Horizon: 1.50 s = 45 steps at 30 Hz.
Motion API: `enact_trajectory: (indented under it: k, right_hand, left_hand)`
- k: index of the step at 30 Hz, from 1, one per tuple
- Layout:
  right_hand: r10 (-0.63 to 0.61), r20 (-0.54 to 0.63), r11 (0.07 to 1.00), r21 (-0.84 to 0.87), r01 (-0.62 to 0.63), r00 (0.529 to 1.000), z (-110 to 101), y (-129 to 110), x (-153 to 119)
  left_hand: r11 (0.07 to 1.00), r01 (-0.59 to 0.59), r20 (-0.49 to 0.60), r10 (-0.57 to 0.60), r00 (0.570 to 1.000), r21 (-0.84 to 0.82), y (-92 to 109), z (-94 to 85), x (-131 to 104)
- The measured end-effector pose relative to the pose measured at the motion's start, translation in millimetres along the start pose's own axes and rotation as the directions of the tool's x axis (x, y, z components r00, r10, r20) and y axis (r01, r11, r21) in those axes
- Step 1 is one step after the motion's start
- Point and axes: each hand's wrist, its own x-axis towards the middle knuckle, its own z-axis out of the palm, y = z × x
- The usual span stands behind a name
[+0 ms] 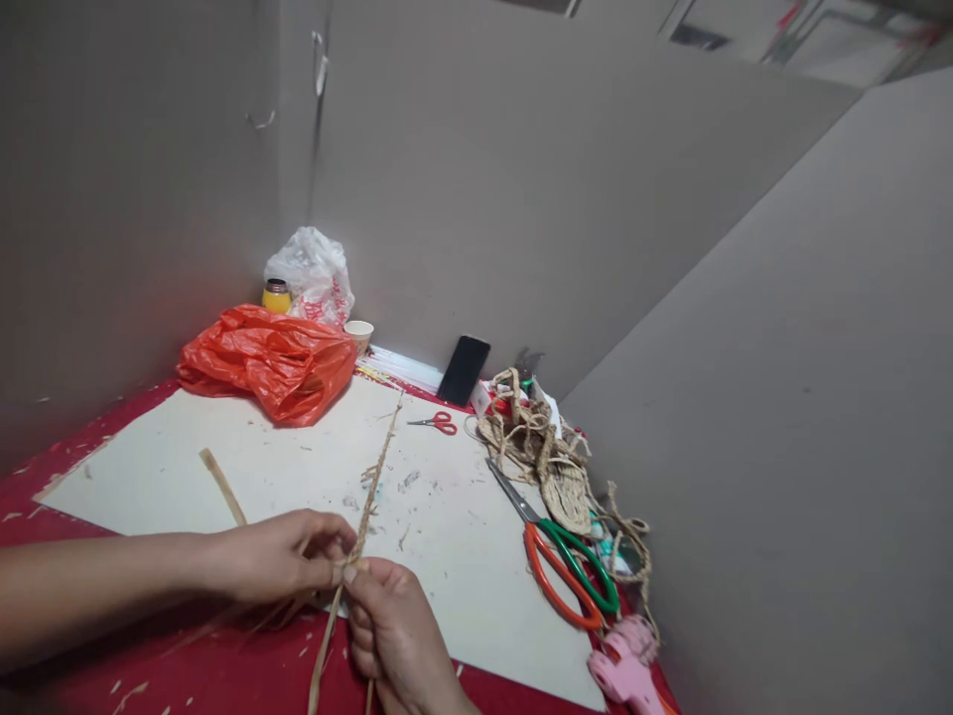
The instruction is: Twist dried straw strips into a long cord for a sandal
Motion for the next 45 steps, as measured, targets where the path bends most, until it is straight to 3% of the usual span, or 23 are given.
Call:
enact_trajectory:
  k: [2,4,8,13,20,25,29,34,36,38,42,45]
  right_hand:
    - [0.005,0.016,1.000,-0.029,-0.004,1.000,-2,-2,0]
    - [0.020,0.034,0.998,-0.053,-0.019,0.999,-5,-4,0]
    - [0.055,0.035,0.996,-0.079,-0.053,0.998,-11,-12,-3]
    - [0.074,0.022,0.977,-0.204,-0.068,0.997,-17,-20,-5]
    - [-0.019,0.017,0.922,-0.387,0.024,1.000,-30,-24,-2]
    - [-0.059,0.022,0.789,-0.611,0.060,0.998,-30,-28,-5]
    - [-0.161,0.043,0.655,-0.743,0.140,0.986,-26,-28,-8]
    - [-0.274,0.065,0.412,-0.894,0.178,0.960,-25,-30,-17]
    - [-0.305,0.049,0.364,-0.917,0.164,0.951,-26,-32,-19]
    - [-0.265,0.018,0.455,-0.879,0.141,0.964,-26,-31,-20]
    - [-0.045,-0.099,0.868,-0.497,-0.010,0.994,-15,-17,-16]
    - [-0.017,-0.185,0.961,-0.276,-0.035,0.983,0,-3,-14]
  left_hand:
    - [0.977,0.135,0.192,-0.103,0.976,-0.164,-3,3.9,7]
    - [0.951,0.223,0.259,-0.165,0.952,-0.213,-3,7.3,10]
    - [0.978,0.172,0.166,-0.150,0.975,-0.122,-1,10.3,13]
    - [0.996,0.064,0.140,-0.072,0.987,0.067,3,9.8,16]
    - [0.986,-0.075,0.123,0.057,0.991,0.152,3,7.7,22]
    - [0.999,0.002,0.163,-0.010,0.987,0.053,1,8.3,28]
    - [0.997,0.080,0.158,-0.081,0.984,0.014,2,9.7,28]
    - [1.000,0.020,0.114,-0.019,0.993,-0.010,-4,12.9,28]
    - [1.000,-0.019,0.100,0.018,0.995,0.009,-7,14.3,28]
    - [0.998,-0.055,0.070,0.052,0.996,0.035,-8,15.9,28]
    - [0.996,-0.084,0.073,0.084,0.994,-0.003,-8,20.2,27]
    - [0.990,-0.047,0.091,0.059,0.994,-0.136,-11,23.7,28]
